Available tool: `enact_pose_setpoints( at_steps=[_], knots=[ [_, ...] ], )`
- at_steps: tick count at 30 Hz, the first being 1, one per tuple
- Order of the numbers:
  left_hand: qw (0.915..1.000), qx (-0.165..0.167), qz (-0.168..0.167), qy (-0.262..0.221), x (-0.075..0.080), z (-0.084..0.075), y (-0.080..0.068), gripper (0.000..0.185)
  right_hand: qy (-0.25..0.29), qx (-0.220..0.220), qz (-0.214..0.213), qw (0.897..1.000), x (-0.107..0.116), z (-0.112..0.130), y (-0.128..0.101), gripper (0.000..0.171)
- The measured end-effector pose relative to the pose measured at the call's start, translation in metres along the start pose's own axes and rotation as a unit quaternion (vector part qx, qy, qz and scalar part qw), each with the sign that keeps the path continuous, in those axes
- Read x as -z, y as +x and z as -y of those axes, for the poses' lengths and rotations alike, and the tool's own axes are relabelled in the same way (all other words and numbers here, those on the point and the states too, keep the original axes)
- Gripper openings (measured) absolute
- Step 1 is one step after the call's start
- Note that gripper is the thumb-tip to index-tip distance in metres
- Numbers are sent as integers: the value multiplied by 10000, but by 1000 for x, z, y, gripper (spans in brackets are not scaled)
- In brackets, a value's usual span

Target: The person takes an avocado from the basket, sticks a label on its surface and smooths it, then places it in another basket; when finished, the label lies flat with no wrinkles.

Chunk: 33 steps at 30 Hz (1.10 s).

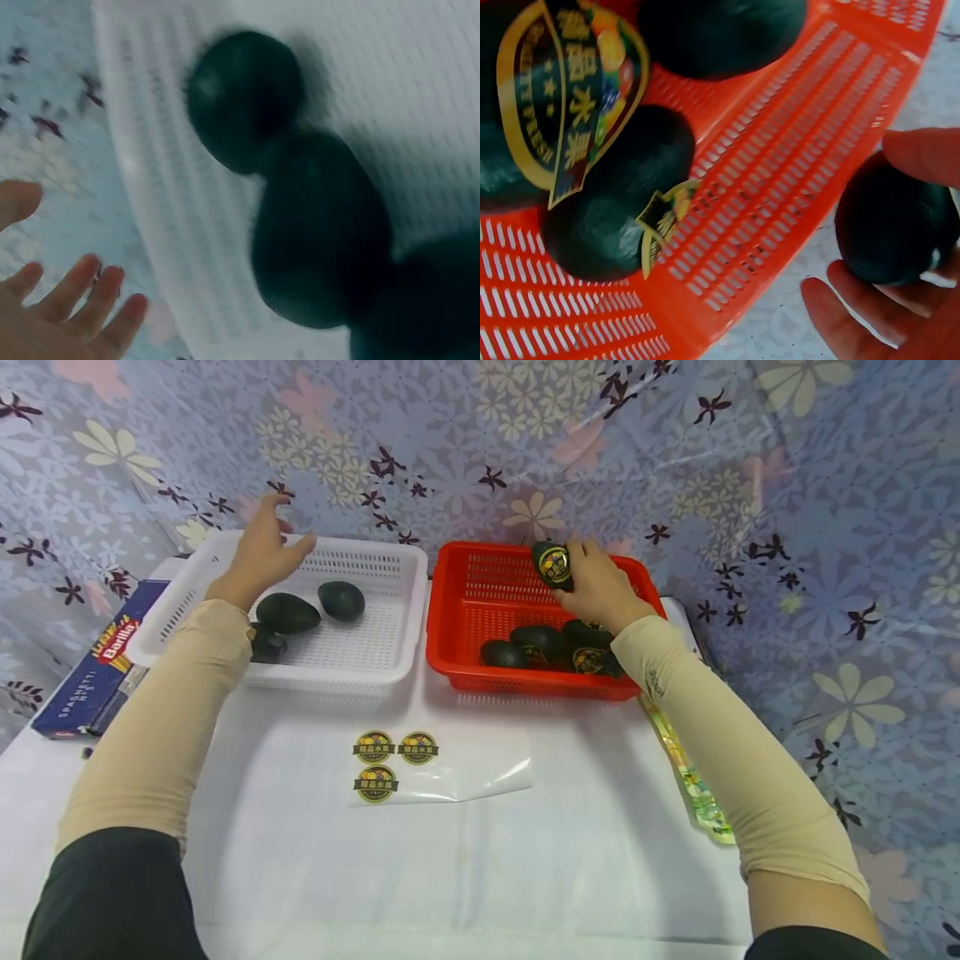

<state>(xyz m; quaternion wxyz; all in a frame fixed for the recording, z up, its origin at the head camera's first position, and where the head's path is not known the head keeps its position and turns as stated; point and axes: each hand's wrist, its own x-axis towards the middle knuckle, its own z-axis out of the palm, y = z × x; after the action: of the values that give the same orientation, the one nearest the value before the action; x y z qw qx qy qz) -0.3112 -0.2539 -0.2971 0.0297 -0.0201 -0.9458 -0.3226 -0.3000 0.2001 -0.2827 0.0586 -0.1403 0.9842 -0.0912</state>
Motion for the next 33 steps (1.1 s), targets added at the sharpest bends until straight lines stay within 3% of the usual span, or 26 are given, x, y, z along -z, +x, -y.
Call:
enact_pose_setpoints(
  at_steps=[2,4,7,11,16,19,33],
  knots=[
    [9978,253,515,322,2,8,1,74,-241,-61,349,9991,-4,-1,6,83],
    [9891,438,1199,738,3,14,1,73,-468,-119,734,9961,-8,0,11,82],
    [9637,635,2275,1242,4,19,-4,71,-603,-228,1288,9896,-12,1,16,81],
    [9357,849,3092,1475,3,21,-10,71,-499,-329,1754,9827,-16,2,20,79],
    [9185,1120,3544,1352,0,22,-14,77,-255,-514,2157,9748,-19,6,22,76],
    [9133,1169,3670,1323,-5,24,-15,81,-243,-497,2262,9725,-22,7,23,72],
    [9160,1199,3580,1353,-11,25,-15,84,-237,-365,2072,9773,-24,-1,25,69]
  ],
)
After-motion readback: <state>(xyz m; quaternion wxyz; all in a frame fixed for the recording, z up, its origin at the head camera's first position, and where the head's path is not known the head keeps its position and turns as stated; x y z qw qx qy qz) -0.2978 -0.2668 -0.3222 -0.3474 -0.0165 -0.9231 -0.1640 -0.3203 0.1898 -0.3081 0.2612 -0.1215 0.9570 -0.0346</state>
